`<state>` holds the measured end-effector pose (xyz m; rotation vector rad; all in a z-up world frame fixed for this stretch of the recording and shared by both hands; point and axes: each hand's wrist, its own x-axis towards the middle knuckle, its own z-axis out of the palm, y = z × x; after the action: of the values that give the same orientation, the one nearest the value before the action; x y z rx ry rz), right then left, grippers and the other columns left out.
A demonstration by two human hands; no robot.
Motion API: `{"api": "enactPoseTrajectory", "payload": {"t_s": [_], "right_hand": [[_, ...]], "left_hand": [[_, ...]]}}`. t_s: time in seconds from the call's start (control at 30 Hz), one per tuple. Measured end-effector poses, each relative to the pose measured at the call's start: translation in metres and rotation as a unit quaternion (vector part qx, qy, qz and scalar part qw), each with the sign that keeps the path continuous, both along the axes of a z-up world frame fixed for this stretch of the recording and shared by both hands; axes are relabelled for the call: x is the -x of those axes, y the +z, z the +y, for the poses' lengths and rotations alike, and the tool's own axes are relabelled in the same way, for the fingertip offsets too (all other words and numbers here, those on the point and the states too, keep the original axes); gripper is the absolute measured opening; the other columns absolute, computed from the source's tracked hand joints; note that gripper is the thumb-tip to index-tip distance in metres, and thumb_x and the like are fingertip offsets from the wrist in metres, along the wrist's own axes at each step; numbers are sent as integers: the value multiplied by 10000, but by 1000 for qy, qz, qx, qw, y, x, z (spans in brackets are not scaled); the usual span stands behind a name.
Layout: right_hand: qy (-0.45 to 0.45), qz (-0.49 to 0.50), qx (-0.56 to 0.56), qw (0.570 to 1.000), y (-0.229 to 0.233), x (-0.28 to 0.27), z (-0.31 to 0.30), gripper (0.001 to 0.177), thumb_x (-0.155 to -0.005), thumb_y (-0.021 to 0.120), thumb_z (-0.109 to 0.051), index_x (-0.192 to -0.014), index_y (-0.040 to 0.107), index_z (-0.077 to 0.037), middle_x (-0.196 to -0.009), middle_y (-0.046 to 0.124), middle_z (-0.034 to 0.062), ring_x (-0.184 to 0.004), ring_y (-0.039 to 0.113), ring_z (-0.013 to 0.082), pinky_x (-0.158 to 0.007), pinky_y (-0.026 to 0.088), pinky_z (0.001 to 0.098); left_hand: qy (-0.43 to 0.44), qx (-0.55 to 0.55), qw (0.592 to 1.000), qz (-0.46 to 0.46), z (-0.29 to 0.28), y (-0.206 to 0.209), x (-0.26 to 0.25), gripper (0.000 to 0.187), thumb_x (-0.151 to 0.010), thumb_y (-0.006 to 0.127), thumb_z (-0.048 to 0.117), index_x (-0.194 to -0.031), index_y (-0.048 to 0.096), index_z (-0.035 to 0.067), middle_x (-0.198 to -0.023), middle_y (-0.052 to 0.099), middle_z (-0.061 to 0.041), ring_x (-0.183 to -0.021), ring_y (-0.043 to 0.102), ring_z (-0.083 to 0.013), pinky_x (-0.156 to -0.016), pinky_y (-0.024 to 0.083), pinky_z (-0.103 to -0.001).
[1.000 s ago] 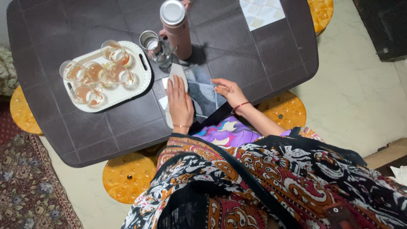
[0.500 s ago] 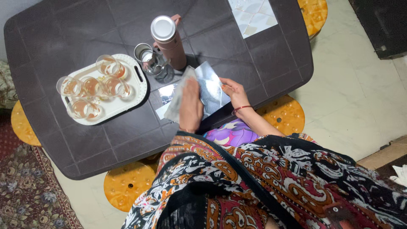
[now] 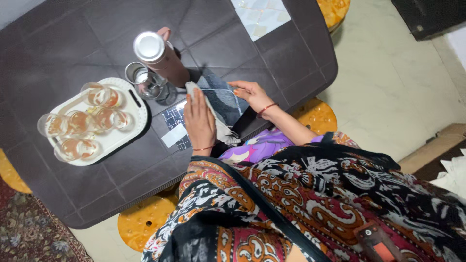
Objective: The person wipes a dark tiled tabletop with a cloth, then moves a thermos, metal cups, and a glass to clear the surface. They continue wiping the table and a white tray, then place several small glasses on the table and wipe the tray again.
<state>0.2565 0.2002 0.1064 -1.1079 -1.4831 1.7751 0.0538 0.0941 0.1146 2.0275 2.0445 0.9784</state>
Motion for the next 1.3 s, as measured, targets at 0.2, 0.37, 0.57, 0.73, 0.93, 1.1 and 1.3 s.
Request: {"api": "enactPoseTrajectory", "payload": {"t_s": [0.2,0.37,0.57,0.73,0.93,1.1,1.3], "right_hand": [[-114,55,90,988,-51,2,0,354,-995,576,-64,-1341,640,-31,-1093,719,0,-1022,628,77,-923,484,236],[-157,-62,65,984,-112,-8,-9,386,-1001,602,-66,-1384,652,-56,-998,669,35,-910,578,103,-830,469,252],[-212,-295,-262,894,-103,-10,-22,256,-994,698,-206,-1211,691,-71,-991,678,138,-879,612,183,-823,465,310],[-497,-86,-292,813,-2,-31,-43,76,-1064,533,-105,-1118,525,-52,-1038,499,47,-955,494,170,-905,456,328],[-506,192,-424,726,167,-75,-91,689,-1110,290,-605,-1516,452,-73,-1517,522,115,-1388,483,226,-1246,289,414],[-347,267,-613,658,258,-35,-117,831,-1049,202,-726,-1522,413,-76,-1530,477,88,-1410,440,202,-1267,238,386],[-290,95,-469,829,216,-20,-127,908,-1029,191,-770,-1577,262,-50,-1606,317,105,-1490,303,213,-1298,180,380]], "left_hand": [[126,16,980,-151,-15,-64,24,592,-910,514,-30,-1500,466,-32,-1526,478,-255,-1434,438,-407,-1212,350,-478],[226,7,964,-143,-46,-102,71,471,-963,531,-38,-1434,558,-31,-1491,521,-232,-1393,475,-398,-1183,382,-482],[276,-7,960,-52,-54,-74,87,339,-1045,562,98,-1360,627,-10,-1476,503,-231,-1375,436,-451,-1131,360,-552],[203,-109,970,-81,-63,-4,59,374,-1122,446,182,-1400,609,-7,-1518,495,-209,-1433,445,-391,-1203,348,-533],[46,-439,859,-259,-28,90,33,713,-1037,332,548,-1569,416,81,-1596,422,-116,-1538,394,-211,-1320,274,-435],[-305,-314,843,-312,-24,154,-64,788,-1022,334,625,-1599,341,89,-1629,327,-116,-1560,306,-228,-1325,234,-409],[-524,-119,821,-192,14,164,-174,888,-1004,336,717,-1636,251,99,-1667,212,-115,-1586,201,-249,-1331,187,-379]]}}
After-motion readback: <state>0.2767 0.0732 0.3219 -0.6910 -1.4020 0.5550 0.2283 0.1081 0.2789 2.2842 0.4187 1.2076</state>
